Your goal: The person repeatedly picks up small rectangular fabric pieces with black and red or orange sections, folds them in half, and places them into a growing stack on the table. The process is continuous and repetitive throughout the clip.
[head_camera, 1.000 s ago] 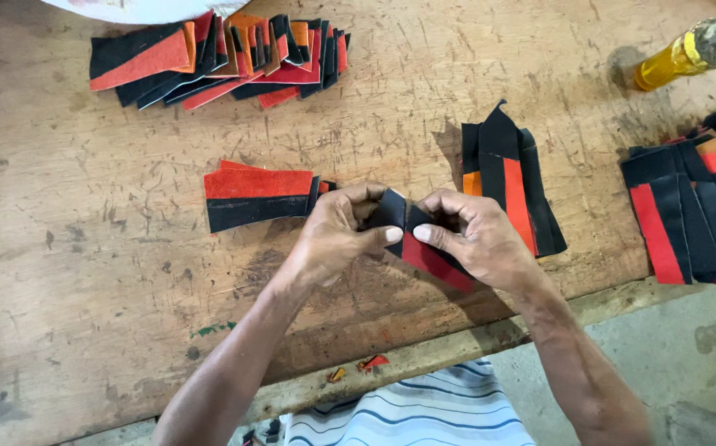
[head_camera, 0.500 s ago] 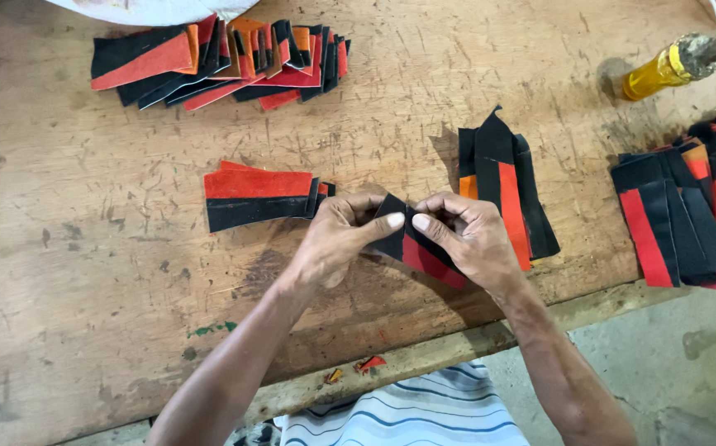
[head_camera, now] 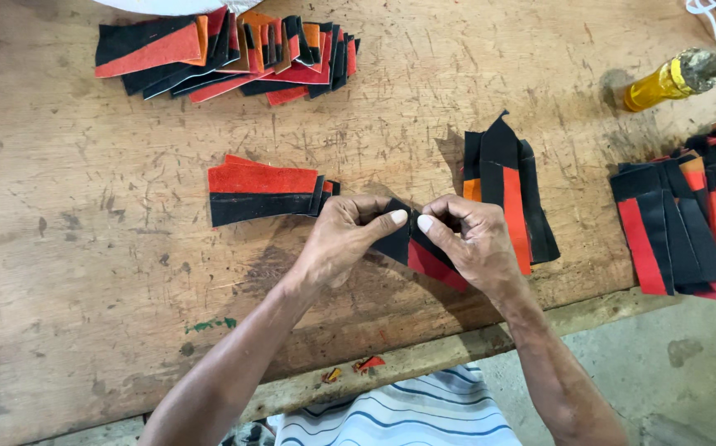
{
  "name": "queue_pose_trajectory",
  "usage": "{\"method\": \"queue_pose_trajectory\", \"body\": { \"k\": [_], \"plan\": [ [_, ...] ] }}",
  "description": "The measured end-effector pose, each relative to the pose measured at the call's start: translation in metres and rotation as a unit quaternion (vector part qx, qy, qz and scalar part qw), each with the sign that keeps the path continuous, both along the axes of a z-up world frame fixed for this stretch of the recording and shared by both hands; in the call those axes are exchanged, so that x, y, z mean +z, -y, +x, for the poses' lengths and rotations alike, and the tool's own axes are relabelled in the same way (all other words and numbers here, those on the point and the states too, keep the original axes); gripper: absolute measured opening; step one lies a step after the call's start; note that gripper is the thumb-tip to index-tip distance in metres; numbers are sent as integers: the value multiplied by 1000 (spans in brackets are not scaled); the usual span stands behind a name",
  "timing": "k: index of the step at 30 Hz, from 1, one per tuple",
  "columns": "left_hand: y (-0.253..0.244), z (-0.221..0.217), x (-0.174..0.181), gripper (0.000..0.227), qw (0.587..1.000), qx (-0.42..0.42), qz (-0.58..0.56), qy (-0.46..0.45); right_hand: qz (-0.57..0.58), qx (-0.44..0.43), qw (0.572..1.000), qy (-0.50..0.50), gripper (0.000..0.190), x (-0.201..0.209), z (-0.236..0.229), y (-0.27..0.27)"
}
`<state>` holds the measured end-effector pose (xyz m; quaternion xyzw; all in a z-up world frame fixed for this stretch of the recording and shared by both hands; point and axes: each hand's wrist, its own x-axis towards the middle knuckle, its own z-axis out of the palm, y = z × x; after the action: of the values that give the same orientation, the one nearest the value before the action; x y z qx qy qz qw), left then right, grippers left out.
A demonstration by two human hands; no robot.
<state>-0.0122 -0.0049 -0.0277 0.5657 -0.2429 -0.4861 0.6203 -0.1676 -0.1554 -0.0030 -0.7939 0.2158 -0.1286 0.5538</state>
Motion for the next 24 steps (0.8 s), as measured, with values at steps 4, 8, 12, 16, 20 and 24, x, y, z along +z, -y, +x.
{"method": "queue_pose_trajectory", "body": {
  "k": [4,8,12,16,20,24],
  "plan": [
    [1,1,2,24,999,-8,30,20,-18,12,1000,-9,12,6,0,1],
    [1,1,3,27,999,-11,42,18,-33,27,999,-10,12,10,0,3],
    [1,1,3,27,1000,-9,22,19,-34,16,999,-20,12,9,0,3],
    [1,2,3,26,999,-7,23,27,-26,16,999,-14,11,6,1,3],
    [1,2,8,26,998,-13,49,40,-36,22,999,-10,11,6,1,4],
    [1,2,16,26,996,-12,46,72,-33,18,999,-29,11,9,2,3]
  ]
}}
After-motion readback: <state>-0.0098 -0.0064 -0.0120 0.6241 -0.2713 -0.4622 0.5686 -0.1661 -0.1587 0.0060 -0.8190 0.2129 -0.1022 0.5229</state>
